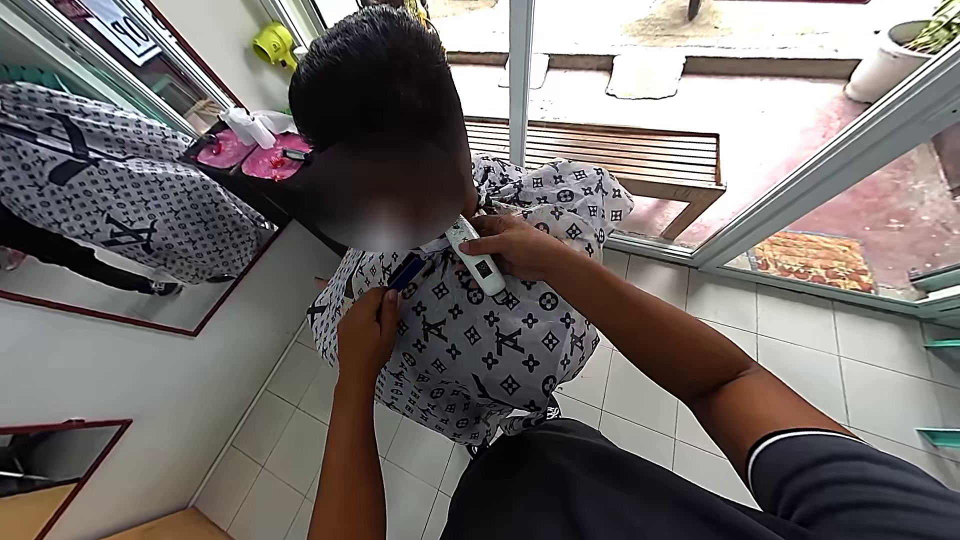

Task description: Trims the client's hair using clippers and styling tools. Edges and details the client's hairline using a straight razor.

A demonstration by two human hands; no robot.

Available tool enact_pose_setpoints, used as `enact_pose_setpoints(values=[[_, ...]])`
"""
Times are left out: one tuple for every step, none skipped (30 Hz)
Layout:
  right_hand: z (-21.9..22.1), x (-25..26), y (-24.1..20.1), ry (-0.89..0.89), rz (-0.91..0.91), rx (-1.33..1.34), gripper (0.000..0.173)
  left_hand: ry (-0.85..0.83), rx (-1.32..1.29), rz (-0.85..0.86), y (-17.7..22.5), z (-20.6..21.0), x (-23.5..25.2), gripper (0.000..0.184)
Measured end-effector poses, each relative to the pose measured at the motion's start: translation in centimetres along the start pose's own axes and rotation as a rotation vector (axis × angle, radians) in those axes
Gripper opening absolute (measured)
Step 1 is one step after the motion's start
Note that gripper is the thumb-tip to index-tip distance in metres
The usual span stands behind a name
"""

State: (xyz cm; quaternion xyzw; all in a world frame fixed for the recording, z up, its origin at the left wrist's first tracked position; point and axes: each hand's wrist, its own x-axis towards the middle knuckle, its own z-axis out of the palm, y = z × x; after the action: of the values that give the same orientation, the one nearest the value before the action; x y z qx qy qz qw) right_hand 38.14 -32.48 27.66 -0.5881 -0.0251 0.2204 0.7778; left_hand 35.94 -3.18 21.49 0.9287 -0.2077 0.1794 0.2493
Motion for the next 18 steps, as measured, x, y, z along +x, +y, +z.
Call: enact_pose_setpoints(values=[[0.3, -0.1, 0.0, 0.012, -0.002, 0.025, 0.037, 0.013, -0.021, -0.033, -0.3, 0.1, -1.1, 0.045], [0.7, -0.2, 0.1, 0.018, -0.027, 0.037, 0.038, 0.030, -0.047, -0.061, -0.6, 0.2, -2.2, 0.045], [1.1, -0.2, 0.1, 0.024, -0.077, 0.036, 0.041, 0.053, -0.075, -0.083, -0.7, 0.2, -3.2, 0.044], [1.5, -0.3, 0.2, 0.031, -0.142, 0.022, 0.046, 0.080, -0.100, -0.103, -0.8, 0.2, -4.0, 0.043], [1.8, -0.2, 0.5, 0.038, -0.200, 0.010, 0.051, 0.100, -0.125, -0.125, -0.8, 0.3, -4.9, 0.042], [2.1, 0.0, 0.8, 0.049, -0.231, 0.003, 0.054, 0.108, -0.148, -0.146, -0.8, 0.3, -5.6, 0.043], [2.3, 0.2, 1.2, 0.060, -0.222, 0.008, 0.052, 0.110, -0.166, -0.168, -0.6, 0.3, -6.2, 0.043], [2.5, 0.4, 1.4, 0.062, -0.176, 0.031, 0.048, 0.108, -0.178, -0.188, -0.5, 0.3, -6.7, 0.043], [2.6, 0.7, 1.7, 0.052, -0.125, 0.074, 0.044, 0.103, -0.192, -0.205, -0.4, 0.3, -7.1, 0.043], [2.6, 0.8, 1.9, 0.034, -0.093, 0.123, 0.041, 0.101, -0.214, -0.217, -0.3, 0.3, -7.5, 0.043], [2.8, 0.9, 2.0, 0.027, -0.094, 0.161, 0.041, 0.104, -0.236, -0.224, -0.3, 0.4, -7.9, 0.042], [3.0, 0.8, 1.9, 0.028, -0.118, 0.181, 0.042, 0.106, -0.260, -0.231, -0.3, 0.4, -8.3, 0.042], [3.4, 0.8, 1.8, 0.038, -0.155, 0.186, 0.044, 0.107, -0.282, -0.240, -0.3, 0.5, -8.6, 0.041], [3.8, 0.6, 1.7, 0.047, -0.185, 0.188, 0.045, 0.107, -0.300, -0.252, -0.3, 0.5, -9.0, 0.040], [4.1, 0.6, 1.8, 0.057, -0.203, 0.189, 0.047, 0.108, -0.313, -0.262, -0.4, 0.6, -9.4, 0.040], [4.4, 0.6, 1.8, 0.068, -0.210, 0.194, 0.049, 0.110, -0.322, -0.269, -0.4, 0.7, -9.7, 0.039], [4.7, 0.6, 1.8, 0.079, -0.207, 0.200, 0.050, 0.114, -0.327, -0.273, -0.4, 0.8, -9.9, 0.039], [5.0, 0.6, 1.7, 0.089, -0.206, 0.206, 0.051, 0.113, -0.329, -0.277, -0.4, 0.8, -10.1, 0.039]])
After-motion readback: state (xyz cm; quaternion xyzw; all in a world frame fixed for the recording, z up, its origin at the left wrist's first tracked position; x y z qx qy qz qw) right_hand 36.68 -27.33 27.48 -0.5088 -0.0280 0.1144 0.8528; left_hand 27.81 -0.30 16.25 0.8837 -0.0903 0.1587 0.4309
